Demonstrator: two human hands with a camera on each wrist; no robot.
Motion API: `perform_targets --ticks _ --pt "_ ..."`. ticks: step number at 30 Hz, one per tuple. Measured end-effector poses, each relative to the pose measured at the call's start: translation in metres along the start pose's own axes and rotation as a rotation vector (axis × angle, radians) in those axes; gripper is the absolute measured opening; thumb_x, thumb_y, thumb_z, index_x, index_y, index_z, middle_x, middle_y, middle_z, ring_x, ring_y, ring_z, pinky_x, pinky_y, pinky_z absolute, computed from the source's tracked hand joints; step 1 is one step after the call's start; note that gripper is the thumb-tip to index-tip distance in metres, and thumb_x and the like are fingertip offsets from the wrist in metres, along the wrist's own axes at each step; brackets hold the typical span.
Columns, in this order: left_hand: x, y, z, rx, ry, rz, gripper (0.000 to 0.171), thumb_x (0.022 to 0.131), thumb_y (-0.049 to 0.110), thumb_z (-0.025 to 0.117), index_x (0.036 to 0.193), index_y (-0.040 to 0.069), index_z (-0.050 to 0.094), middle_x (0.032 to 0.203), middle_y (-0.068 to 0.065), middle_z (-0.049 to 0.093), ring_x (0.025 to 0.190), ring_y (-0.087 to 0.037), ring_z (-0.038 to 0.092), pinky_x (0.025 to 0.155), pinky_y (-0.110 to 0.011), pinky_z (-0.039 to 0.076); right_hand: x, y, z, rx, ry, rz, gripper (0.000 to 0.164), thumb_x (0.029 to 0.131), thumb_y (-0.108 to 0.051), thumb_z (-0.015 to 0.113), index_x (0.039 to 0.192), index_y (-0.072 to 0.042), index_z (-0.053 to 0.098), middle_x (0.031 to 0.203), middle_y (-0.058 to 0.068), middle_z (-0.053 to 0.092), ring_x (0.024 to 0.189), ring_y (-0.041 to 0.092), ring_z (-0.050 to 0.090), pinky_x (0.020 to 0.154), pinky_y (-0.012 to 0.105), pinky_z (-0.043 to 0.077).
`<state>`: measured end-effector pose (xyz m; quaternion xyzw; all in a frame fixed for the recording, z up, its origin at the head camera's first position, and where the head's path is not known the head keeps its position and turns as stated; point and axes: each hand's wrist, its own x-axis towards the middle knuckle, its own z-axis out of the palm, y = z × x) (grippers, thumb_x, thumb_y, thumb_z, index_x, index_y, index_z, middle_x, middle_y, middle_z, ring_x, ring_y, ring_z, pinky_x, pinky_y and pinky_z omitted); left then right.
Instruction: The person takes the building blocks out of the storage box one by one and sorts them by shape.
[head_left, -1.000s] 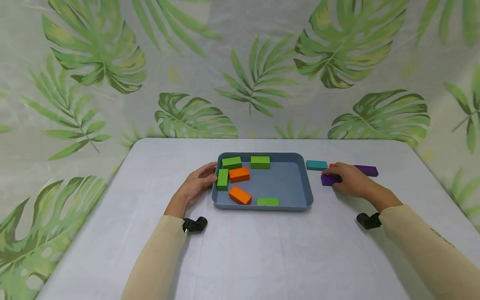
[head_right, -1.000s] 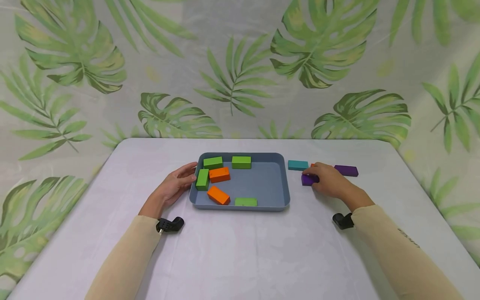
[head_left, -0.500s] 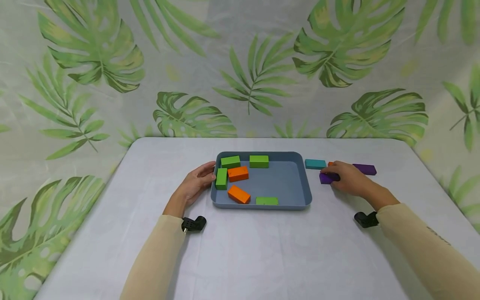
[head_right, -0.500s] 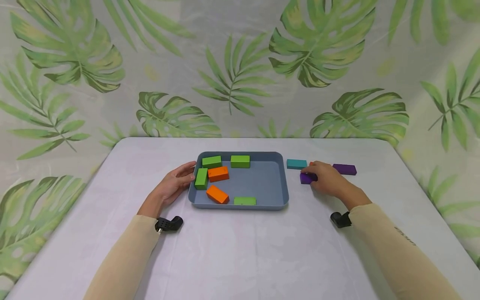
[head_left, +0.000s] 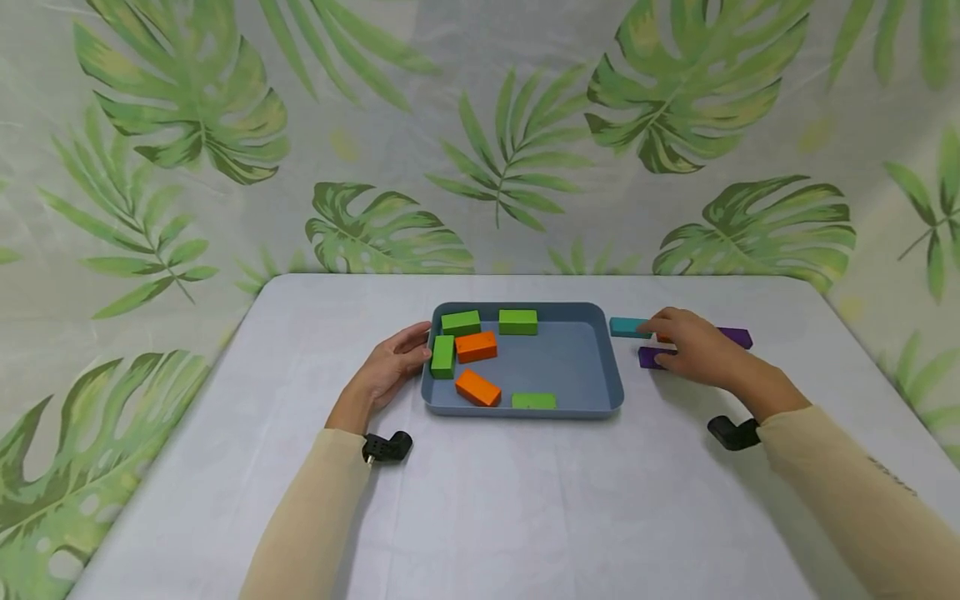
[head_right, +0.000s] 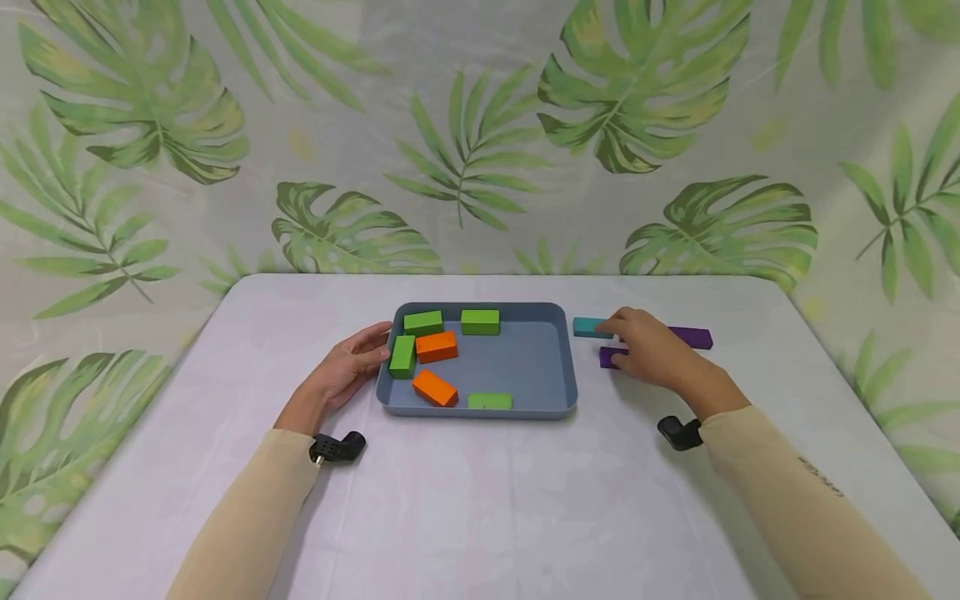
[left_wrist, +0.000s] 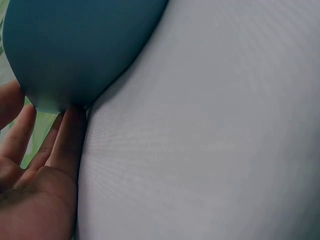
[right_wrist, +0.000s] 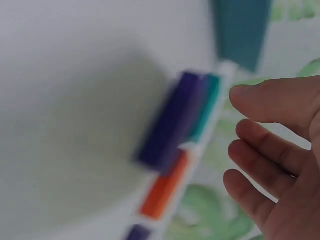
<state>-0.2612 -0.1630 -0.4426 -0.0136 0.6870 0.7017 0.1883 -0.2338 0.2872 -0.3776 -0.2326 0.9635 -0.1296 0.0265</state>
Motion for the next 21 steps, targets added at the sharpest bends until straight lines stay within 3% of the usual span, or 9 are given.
perform_targets --ticks 6,13,17,21 --pt "-0.001 0.000 0.002 -0.014 0.003 -0.006 0.062 0.097 0.008 0.061 0.154 0.017 0.038 0.161 -0.010 0.034 0.147 -0.026 0.036 0.124 -0.043 0.029 0.011 -0.050 -0.013 0.005 0.007 -0.122 0.037 0.088 -0.003 0.070 0.125 -0.003 0.066 0.118 0.016 0.065 0.108 0.033 0.062 0.091 0.051 0.053" --pt "-0.001 0.001 0.002 -0.010 -0.004 -0.002 0.063 0.097 0.008 0.061 0.155 0.016 0.036 0.162 -0.010 0.033 0.149 -0.026 0.034 0.124 -0.043 0.028 0.028 -0.109 0.006 0.047 -0.098 -0.248 0.033 0.090 -0.004 0.068 0.123 -0.007 0.069 0.119 0.012 0.066 0.111 0.028 0.062 0.096 0.046 0.055" --pt "0.000 0.000 0.002 -0.014 -0.005 0.002 0.063 0.097 0.008 0.061 0.154 0.016 0.037 0.162 -0.009 0.034 0.148 -0.025 0.035 0.124 -0.043 0.029 0.039 -0.125 0.020 0.033 -0.131 -0.319 0.031 0.090 0.000 0.065 0.119 -0.008 0.071 0.115 0.011 0.067 0.107 0.027 0.064 0.094 0.043 0.056" --pt "-0.001 -0.001 0.002 -0.019 -0.007 0.008 0.062 0.097 0.008 0.061 0.154 0.016 0.037 0.161 -0.010 0.034 0.148 -0.026 0.036 0.124 -0.043 0.029 0.049 -0.129 0.029 0.037 -0.168 -0.318 0.033 0.088 0.004 0.063 0.114 -0.012 0.074 0.112 0.008 0.068 0.105 0.025 0.064 0.094 0.041 0.055"
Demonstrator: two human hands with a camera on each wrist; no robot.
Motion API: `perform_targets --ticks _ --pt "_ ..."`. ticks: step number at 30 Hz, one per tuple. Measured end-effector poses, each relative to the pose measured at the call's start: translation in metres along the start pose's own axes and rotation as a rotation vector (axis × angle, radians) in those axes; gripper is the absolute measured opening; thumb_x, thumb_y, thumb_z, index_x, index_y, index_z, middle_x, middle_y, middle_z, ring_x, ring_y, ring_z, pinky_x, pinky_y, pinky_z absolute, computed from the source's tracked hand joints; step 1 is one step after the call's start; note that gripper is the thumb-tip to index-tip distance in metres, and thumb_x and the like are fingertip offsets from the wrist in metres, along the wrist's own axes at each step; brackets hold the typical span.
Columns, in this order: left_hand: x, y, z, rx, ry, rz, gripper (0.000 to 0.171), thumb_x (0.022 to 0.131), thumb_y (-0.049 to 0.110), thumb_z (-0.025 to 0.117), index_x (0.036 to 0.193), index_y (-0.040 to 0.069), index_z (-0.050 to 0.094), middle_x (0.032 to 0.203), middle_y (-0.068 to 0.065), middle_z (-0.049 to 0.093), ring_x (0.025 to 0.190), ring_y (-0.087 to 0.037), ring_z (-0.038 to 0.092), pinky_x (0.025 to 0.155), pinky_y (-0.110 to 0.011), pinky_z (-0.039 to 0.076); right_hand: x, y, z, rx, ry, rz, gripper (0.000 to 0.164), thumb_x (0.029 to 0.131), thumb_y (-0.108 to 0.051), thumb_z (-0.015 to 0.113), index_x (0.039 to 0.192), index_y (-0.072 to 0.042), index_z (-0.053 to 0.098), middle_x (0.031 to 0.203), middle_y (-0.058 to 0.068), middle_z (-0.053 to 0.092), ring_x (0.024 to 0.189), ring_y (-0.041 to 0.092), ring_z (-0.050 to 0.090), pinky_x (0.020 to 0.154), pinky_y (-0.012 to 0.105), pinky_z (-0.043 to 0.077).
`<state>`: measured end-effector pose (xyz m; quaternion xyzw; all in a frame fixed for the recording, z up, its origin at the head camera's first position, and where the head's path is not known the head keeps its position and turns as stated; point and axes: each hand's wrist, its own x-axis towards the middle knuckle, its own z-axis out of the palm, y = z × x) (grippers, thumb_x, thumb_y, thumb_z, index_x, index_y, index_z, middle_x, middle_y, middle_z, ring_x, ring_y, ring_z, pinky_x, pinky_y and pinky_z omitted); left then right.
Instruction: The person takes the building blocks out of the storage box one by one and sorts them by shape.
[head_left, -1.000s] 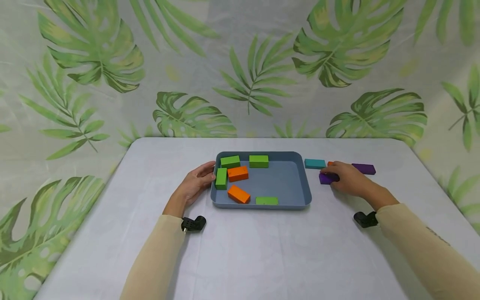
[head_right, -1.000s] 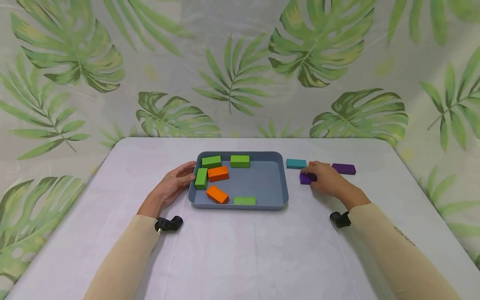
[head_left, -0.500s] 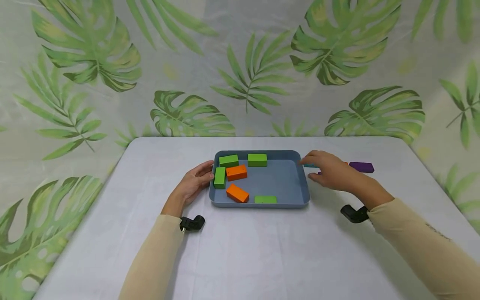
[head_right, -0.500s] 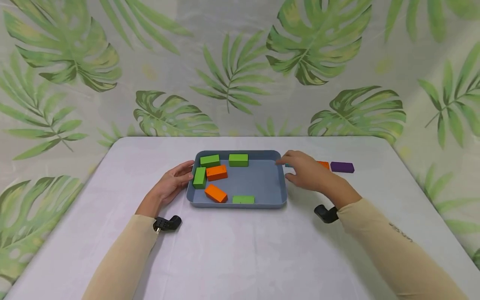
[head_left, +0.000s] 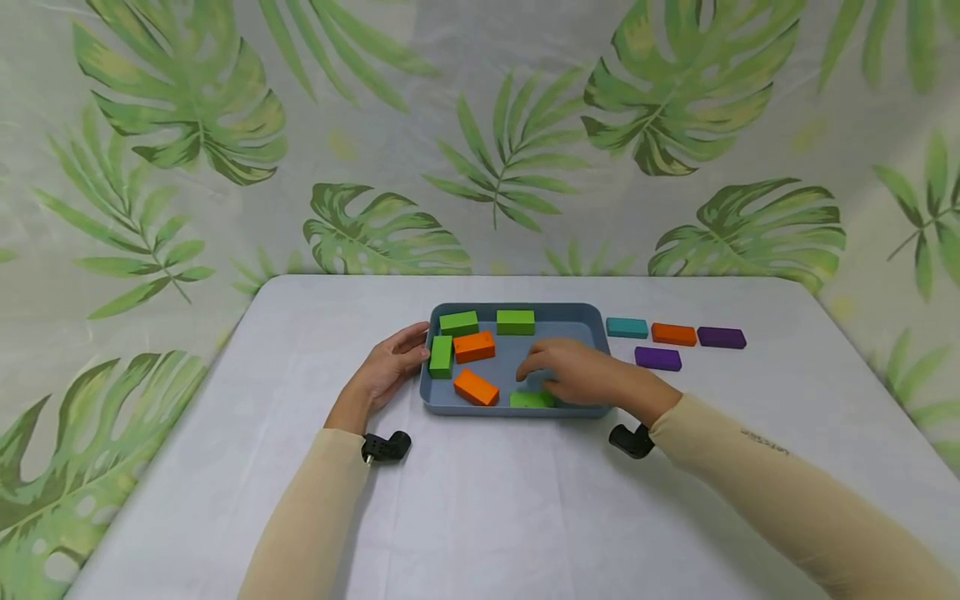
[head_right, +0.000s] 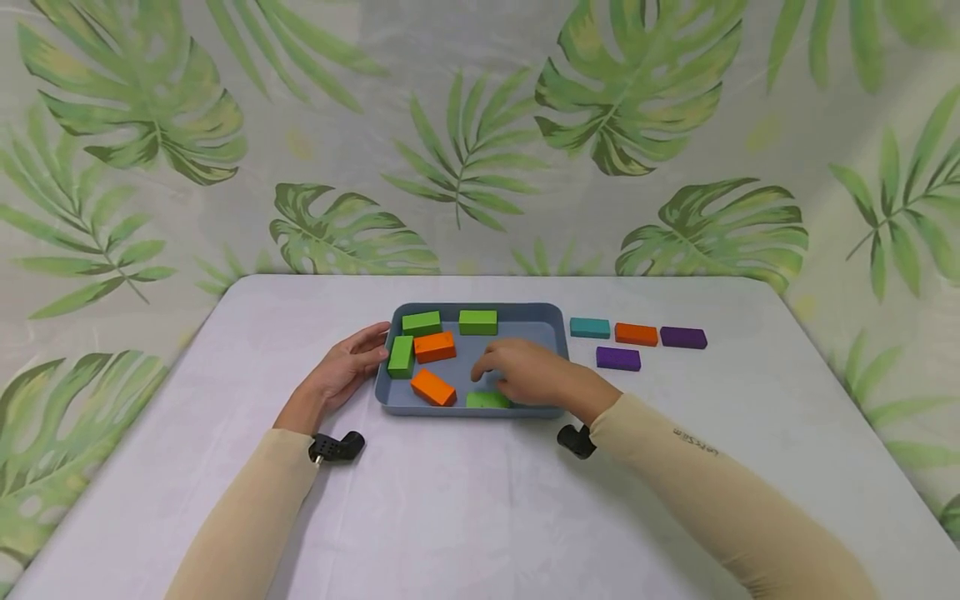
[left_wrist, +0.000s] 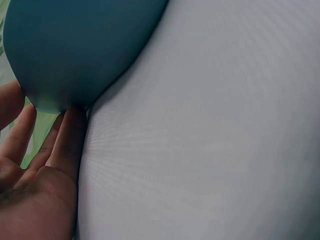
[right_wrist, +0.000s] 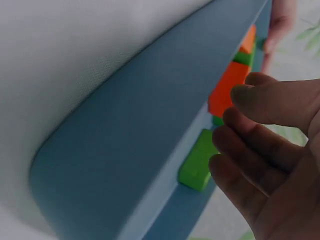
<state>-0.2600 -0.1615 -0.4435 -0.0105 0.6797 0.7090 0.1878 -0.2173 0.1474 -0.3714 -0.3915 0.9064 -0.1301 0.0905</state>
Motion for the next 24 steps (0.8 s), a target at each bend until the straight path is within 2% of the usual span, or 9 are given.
perform_targets --ticks 5,8,10,13,19,24 --pt "0.001 -0.002 -0.001 -0.005 -0.002 -0.002 0.063 0.097 0.008 0.061 0.154 0.016 0.037 0.161 -0.010 0.034 0.147 -0.026 0.036 0.123 -0.043 0.030 0.010 0.002 0.010 0.013 -0.116 0.047 0.034 0.087 -0.002 0.065 0.117 -0.016 0.073 0.109 0.004 0.069 0.098 0.020 0.062 0.091 0.038 0.054" --pt "0.002 -0.001 -0.002 -0.001 -0.008 0.006 0.062 0.097 0.007 0.060 0.154 0.015 0.037 0.161 -0.010 0.034 0.148 -0.026 0.036 0.123 -0.043 0.030 0.012 0.001 0.013 0.036 -0.172 0.105 0.034 0.089 -0.007 0.068 0.122 -0.017 0.071 0.110 0.003 0.068 0.099 0.018 0.062 0.093 0.036 0.055" --pt "0.002 -0.001 -0.002 0.002 -0.011 0.012 0.062 0.097 0.007 0.060 0.154 0.015 0.037 0.162 -0.010 0.034 0.148 -0.026 0.036 0.123 -0.043 0.030 0.013 0.001 0.013 0.054 -0.174 0.128 0.034 0.089 -0.009 0.069 0.122 -0.017 0.070 0.110 0.003 0.067 0.101 0.018 0.062 0.095 0.037 0.055" --pt "0.003 0.000 -0.002 0.004 -0.010 0.013 0.062 0.097 0.007 0.059 0.154 0.015 0.037 0.161 -0.010 0.034 0.147 -0.026 0.036 0.123 -0.043 0.030 0.013 0.003 0.013 0.041 -0.156 0.119 0.032 0.089 -0.011 0.071 0.121 -0.016 0.071 0.108 0.003 0.067 0.098 0.017 0.061 0.093 0.035 0.056" --pt "0.002 -0.001 -0.001 0.003 -0.008 0.002 0.062 0.097 0.007 0.060 0.154 0.016 0.037 0.161 -0.010 0.035 0.147 -0.026 0.037 0.123 -0.043 0.031 0.013 0.007 0.016 0.020 -0.121 0.130 0.031 0.092 -0.016 0.068 0.123 -0.015 0.070 0.106 0.001 0.066 0.092 0.014 0.059 0.091 0.034 0.055" --pt "0.002 -0.001 -0.002 0.006 -0.011 0.007 0.062 0.097 0.008 0.060 0.154 0.016 0.037 0.161 -0.010 0.035 0.147 -0.026 0.037 0.123 -0.043 0.030 0.014 0.006 0.017 0.010 -0.113 0.127 0.034 0.090 -0.020 0.072 0.124 -0.014 0.069 0.107 0.002 0.065 0.090 0.014 0.057 0.089 0.033 0.055"
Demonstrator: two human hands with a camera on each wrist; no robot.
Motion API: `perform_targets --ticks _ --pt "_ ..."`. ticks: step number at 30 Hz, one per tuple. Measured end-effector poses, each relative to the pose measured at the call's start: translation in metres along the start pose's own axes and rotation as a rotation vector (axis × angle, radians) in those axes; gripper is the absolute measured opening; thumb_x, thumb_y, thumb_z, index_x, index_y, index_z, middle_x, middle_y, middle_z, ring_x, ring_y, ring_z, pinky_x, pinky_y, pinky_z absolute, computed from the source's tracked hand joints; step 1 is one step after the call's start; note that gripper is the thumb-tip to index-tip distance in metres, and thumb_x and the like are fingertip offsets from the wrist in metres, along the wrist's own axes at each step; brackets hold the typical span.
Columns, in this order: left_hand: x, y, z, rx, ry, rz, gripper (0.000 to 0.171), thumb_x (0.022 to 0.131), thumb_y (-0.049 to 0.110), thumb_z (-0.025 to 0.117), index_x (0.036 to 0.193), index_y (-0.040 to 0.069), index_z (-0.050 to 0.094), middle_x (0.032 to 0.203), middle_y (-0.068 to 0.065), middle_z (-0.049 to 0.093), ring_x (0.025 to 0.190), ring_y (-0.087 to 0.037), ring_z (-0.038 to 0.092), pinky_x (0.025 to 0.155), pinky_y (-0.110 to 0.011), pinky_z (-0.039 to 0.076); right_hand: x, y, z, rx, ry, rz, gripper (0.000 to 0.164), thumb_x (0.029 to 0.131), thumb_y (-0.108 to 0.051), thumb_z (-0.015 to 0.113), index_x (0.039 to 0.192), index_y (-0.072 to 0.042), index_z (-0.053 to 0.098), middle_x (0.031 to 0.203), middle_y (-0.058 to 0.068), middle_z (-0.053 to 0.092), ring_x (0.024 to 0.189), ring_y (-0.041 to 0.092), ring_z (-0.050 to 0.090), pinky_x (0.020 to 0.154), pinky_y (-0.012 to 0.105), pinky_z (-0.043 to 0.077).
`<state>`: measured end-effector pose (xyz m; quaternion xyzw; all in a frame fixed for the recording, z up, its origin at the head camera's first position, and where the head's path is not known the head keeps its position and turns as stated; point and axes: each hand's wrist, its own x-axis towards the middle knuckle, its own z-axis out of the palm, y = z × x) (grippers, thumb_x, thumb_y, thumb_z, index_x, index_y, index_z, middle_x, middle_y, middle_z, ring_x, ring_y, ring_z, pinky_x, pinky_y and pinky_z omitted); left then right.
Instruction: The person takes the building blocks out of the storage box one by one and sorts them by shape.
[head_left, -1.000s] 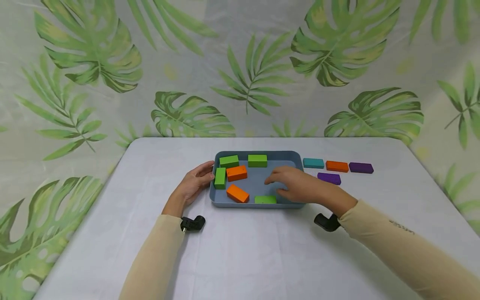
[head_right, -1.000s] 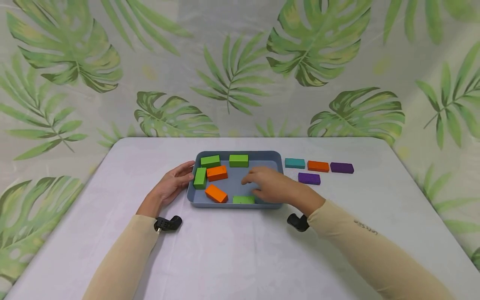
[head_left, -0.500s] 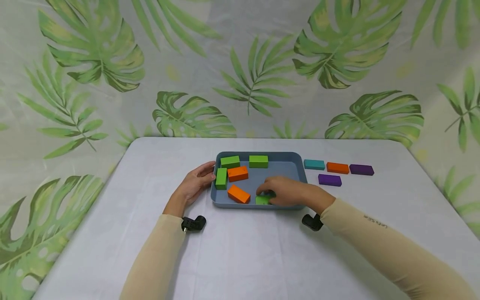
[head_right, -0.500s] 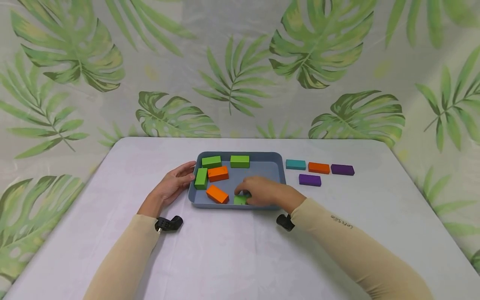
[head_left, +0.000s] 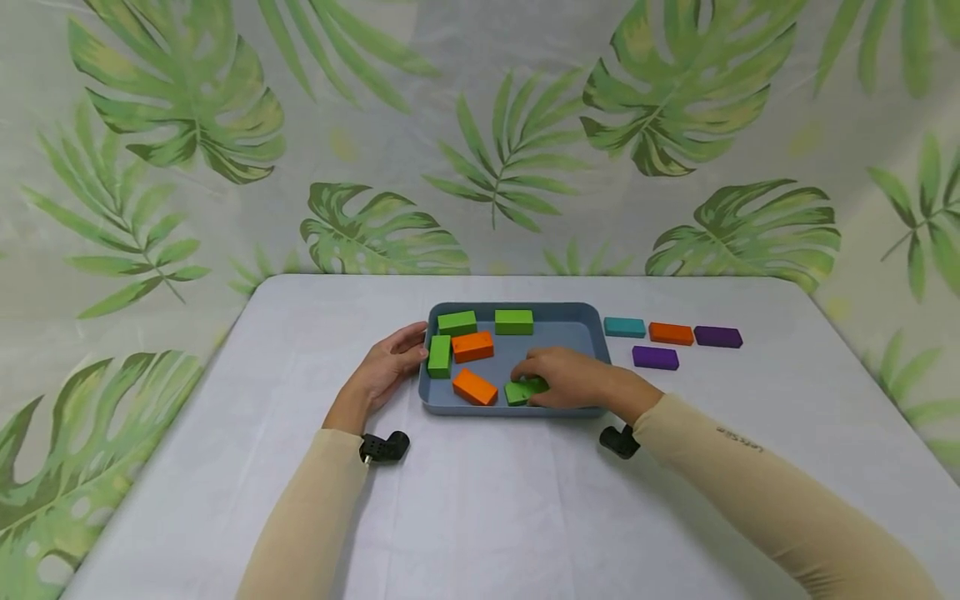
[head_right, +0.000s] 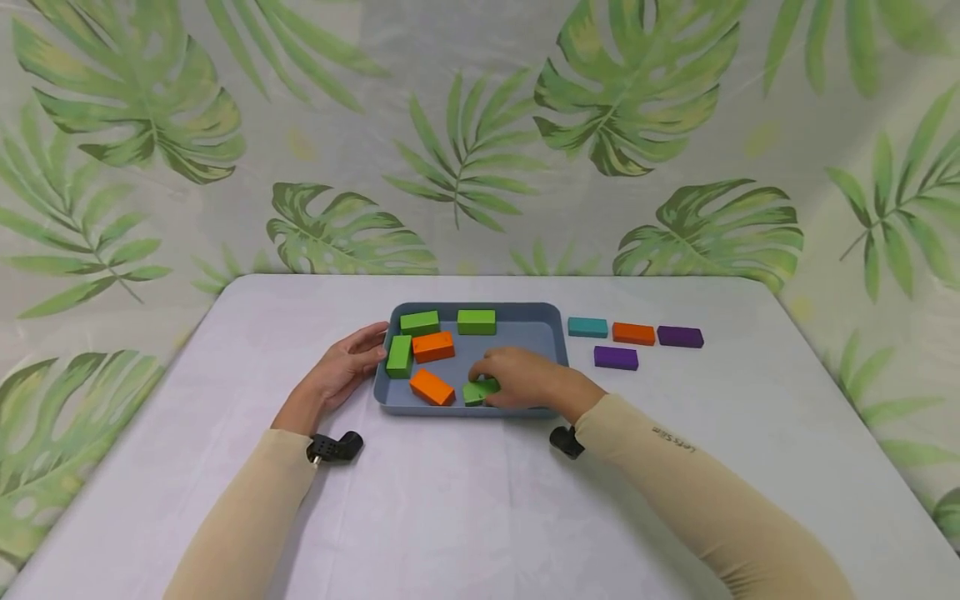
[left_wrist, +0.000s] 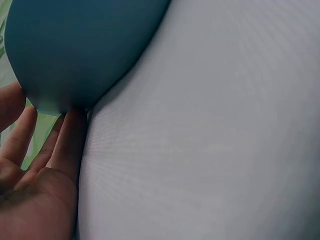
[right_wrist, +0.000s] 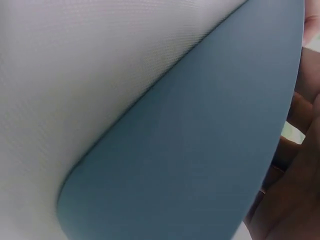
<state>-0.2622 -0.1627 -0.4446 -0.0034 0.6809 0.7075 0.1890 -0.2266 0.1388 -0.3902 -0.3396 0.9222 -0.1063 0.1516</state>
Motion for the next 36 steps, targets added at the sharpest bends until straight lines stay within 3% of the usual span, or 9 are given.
perform_targets --ticks 19,30,36 --pt "0.001 -0.001 0.000 -0.003 0.007 -0.009 0.062 0.097 0.007 0.061 0.154 0.016 0.038 0.161 -0.010 0.036 0.147 -0.025 0.037 0.123 -0.043 0.031 0.010 -0.004 0.008 -0.039 0.018 0.014 0.036 0.086 -0.012 0.076 0.121 -0.014 0.069 0.109 0.004 0.064 0.094 0.017 0.057 0.092 0.035 0.055" --pt "0.002 0.001 0.000 0.006 0.008 -0.001 0.062 0.097 0.007 0.060 0.154 0.015 0.038 0.160 -0.010 0.036 0.147 -0.026 0.037 0.123 -0.043 0.030 0.011 -0.006 0.006 -0.048 0.068 -0.034 0.027 0.080 0.005 0.071 0.105 -0.007 0.072 0.100 0.005 0.064 0.088 0.017 0.056 0.087 0.033 0.056" --pt "0.001 0.000 0.000 0.004 0.008 -0.004 0.062 0.096 0.007 0.061 0.153 0.015 0.038 0.160 -0.010 0.036 0.147 -0.026 0.037 0.123 -0.043 0.030 0.013 -0.004 0.007 -0.008 0.045 0.001 0.034 0.084 0.001 0.070 0.116 -0.008 0.070 0.107 0.006 0.065 0.093 0.018 0.057 0.091 0.036 0.056"
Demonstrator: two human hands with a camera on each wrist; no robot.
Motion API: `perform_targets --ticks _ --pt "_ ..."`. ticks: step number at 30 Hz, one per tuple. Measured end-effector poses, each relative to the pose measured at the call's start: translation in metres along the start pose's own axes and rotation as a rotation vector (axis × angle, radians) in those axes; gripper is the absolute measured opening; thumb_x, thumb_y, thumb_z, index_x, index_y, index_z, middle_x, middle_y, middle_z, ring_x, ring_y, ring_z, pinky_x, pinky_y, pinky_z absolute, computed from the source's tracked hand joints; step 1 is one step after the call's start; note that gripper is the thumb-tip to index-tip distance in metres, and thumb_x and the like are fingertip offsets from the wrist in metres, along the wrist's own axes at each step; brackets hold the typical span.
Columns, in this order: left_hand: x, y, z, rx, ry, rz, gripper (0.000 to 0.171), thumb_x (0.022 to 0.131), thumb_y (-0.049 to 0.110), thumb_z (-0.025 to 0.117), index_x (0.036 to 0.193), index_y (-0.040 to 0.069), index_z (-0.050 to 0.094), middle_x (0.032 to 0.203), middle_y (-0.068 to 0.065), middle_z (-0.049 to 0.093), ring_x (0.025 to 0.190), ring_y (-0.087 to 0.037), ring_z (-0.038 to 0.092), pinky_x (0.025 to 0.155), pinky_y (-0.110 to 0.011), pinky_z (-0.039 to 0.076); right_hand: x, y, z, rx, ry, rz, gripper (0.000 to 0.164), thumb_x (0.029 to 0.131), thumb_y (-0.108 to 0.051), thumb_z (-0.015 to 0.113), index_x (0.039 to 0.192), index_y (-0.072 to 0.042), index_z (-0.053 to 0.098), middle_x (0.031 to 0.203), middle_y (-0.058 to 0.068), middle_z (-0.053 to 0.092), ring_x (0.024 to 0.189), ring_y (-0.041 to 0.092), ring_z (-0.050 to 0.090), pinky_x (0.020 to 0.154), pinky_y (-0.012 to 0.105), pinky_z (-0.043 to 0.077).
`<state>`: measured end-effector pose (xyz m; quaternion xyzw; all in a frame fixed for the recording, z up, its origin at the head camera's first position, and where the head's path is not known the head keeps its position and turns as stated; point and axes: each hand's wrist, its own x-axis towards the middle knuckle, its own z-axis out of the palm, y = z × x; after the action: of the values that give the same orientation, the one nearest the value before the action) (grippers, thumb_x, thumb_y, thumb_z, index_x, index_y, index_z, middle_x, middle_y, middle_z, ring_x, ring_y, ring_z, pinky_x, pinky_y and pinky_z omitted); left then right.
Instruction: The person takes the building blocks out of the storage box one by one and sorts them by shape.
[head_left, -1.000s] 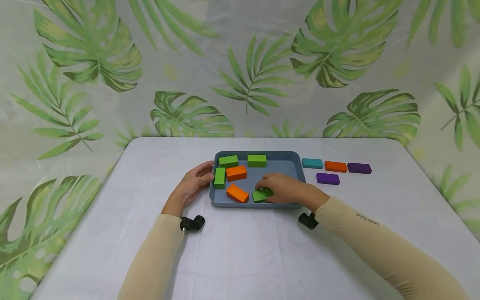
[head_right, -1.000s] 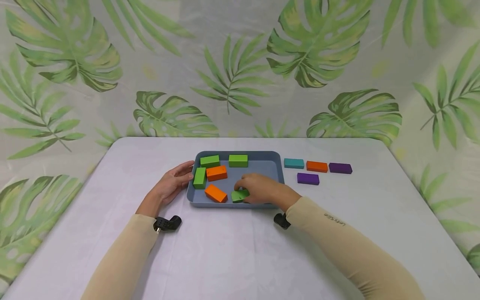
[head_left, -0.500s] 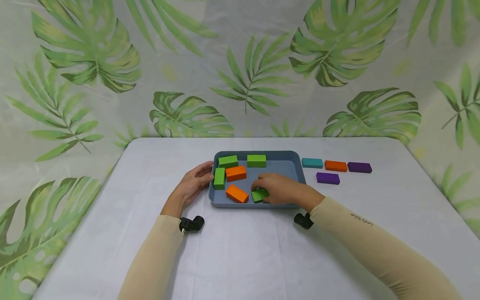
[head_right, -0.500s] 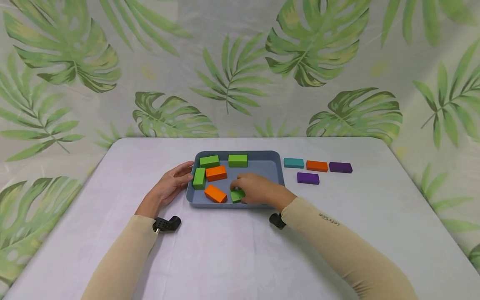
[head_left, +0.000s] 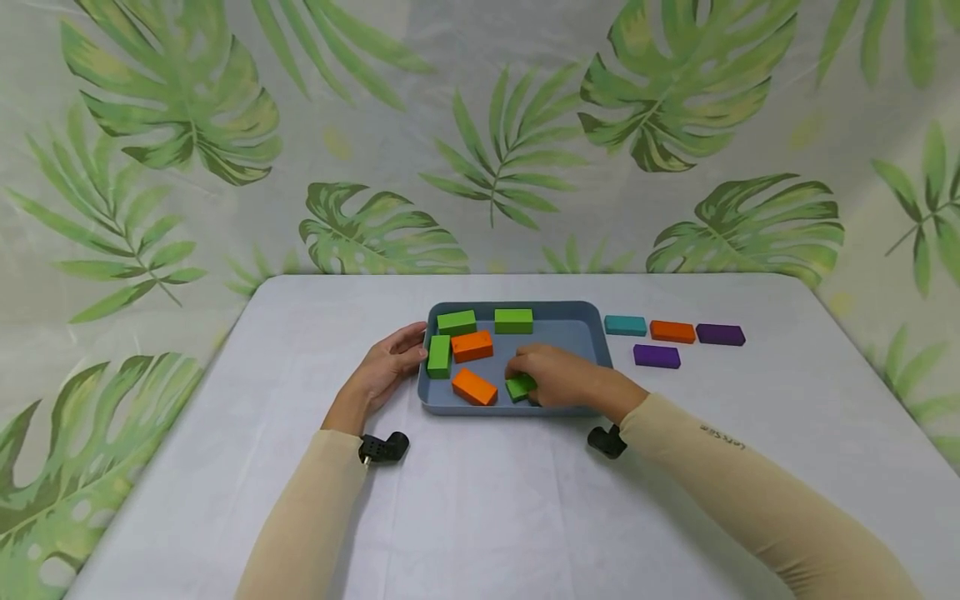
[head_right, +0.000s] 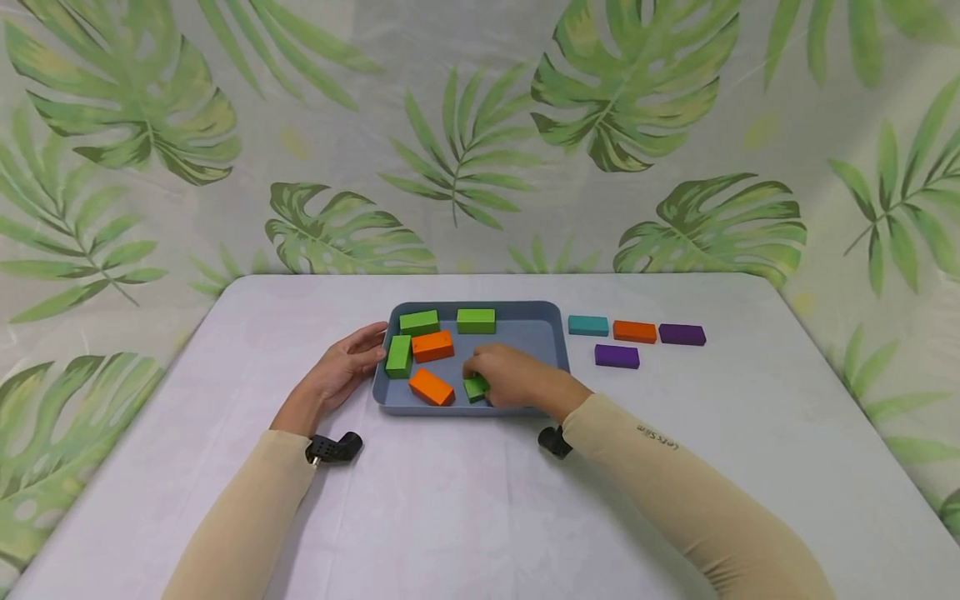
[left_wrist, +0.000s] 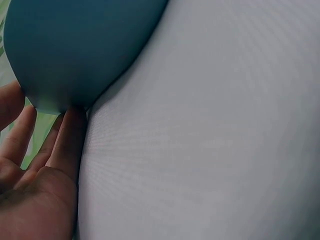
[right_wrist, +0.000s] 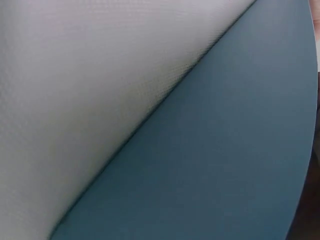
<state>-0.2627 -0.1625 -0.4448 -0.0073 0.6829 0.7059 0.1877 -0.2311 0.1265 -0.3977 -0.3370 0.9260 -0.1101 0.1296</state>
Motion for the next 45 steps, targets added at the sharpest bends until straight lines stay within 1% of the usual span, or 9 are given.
perform_targets --ticks 4,9,12,16,21,25,31,38,45 --pt "0.000 0.000 -0.001 0.000 0.000 0.000 0.062 0.096 0.007 0.061 0.153 0.015 0.038 0.161 -0.010 0.036 0.147 -0.026 0.037 0.123 -0.043 0.030 0.001 0.001 -0.002 0.047 -0.022 0.012 0.036 0.087 -0.004 0.071 0.122 -0.009 0.067 0.113 0.006 0.065 0.097 0.019 0.057 0.096 0.039 0.054" --pt "0.001 0.001 -0.002 0.010 -0.006 0.009 0.062 0.097 0.007 0.060 0.154 0.016 0.037 0.161 -0.010 0.035 0.147 -0.026 0.036 0.123 -0.043 0.029 -0.003 0.003 -0.010 0.079 0.005 -0.008 0.037 0.088 -0.007 0.069 0.126 -0.008 0.065 0.120 0.007 0.066 0.104 0.020 0.060 0.101 0.041 0.053" --pt "0.001 0.002 -0.002 0.015 -0.004 0.003 0.063 0.097 0.008 0.061 0.154 0.017 0.037 0.161 -0.009 0.035 0.148 -0.025 0.036 0.124 -0.043 0.029 -0.007 0.006 -0.016 0.095 0.019 0.005 0.040 0.089 -0.008 0.069 0.129 -0.008 0.064 0.125 0.007 0.064 0.110 0.022 0.059 0.104 0.042 0.051" --pt "-0.001 -0.001 -0.002 0.019 -0.001 -0.007 0.063 0.097 0.008 0.061 0.154 0.017 0.037 0.161 -0.009 0.035 0.147 -0.025 0.036 0.124 -0.042 0.029 -0.012 0.013 -0.020 0.100 0.039 0.002 0.040 0.089 -0.008 0.070 0.129 -0.008 0.064 0.124 0.007 0.064 0.111 0.022 0.060 0.103 0.043 0.052" --pt "-0.001 -0.004 -0.001 0.004 0.000 -0.004 0.062 0.096 0.007 0.061 0.153 0.015 0.038 0.161 -0.010 0.036 0.147 -0.026 0.037 0.124 -0.043 0.029 -0.024 0.026 -0.028 0.095 0.125 0.000 0.041 0.088 -0.009 0.073 0.127 -0.010 0.065 0.116 0.005 0.064 0.102 0.020 0.059 0.096 0.042 0.054" --pt "0.000 -0.005 0.001 -0.003 0.003 -0.006 0.062 0.096 0.007 0.061 0.153 0.015 0.039 0.161 -0.010 0.036 0.147 -0.026 0.037 0.123 -0.043 0.030 -0.044 0.042 -0.038 0.108 0.199 0.011 0.042 0.087 -0.007 0.073 0.128 -0.010 0.066 0.115 0.007 0.064 0.101 0.021 0.059 0.091 0.044 0.054" --pt "0.001 -0.005 0.004 0.011 -0.006 0.000 0.061 0.097 0.009 0.061 0.153 0.016 0.038 0.161 -0.010 0.035 0.147 -0.026 0.036 0.124 -0.042 0.029 -0.090 0.068 -0.054 0.063 0.293 0.039 0.040 0.085 -0.003 0.074 0.125 -0.008 0.067 0.112 0.007 0.065 0.090 0.018 0.056 0.075 0.036 0.049" --pt "0.002 -0.003 0.003 0.015 -0.008 0.001 0.060 0.098 0.008 0.060 0.153 0.015 0.038 0.161 -0.010 0.034 0.147 -0.025 0.036 0.124 -0.042 0.029 -0.132 0.103 -0.060 0.013 0.340 0.166 0.039 0.084 -0.005 0.076 0.122 -0.006 0.067 0.112 0.011 0.065 0.096 0.024 0.061 0.081 0.046 0.055" --pt "0.000 -0.001 0.000 0.003 -0.006 -0.005 0.062 0.098 0.007 0.059 0.154 0.016 0.037 0.161 -0.009 0.035 0.147 -0.026 0.036 0.124 -0.043 0.029 -0.155 0.133 -0.053 -0.029 0.353 0.239 0.038 0.083 -0.006 0.076 0.120 -0.002 0.067 0.106 0.013 0.066 0.089 0.023 0.060 0.079 0.046 0.055"
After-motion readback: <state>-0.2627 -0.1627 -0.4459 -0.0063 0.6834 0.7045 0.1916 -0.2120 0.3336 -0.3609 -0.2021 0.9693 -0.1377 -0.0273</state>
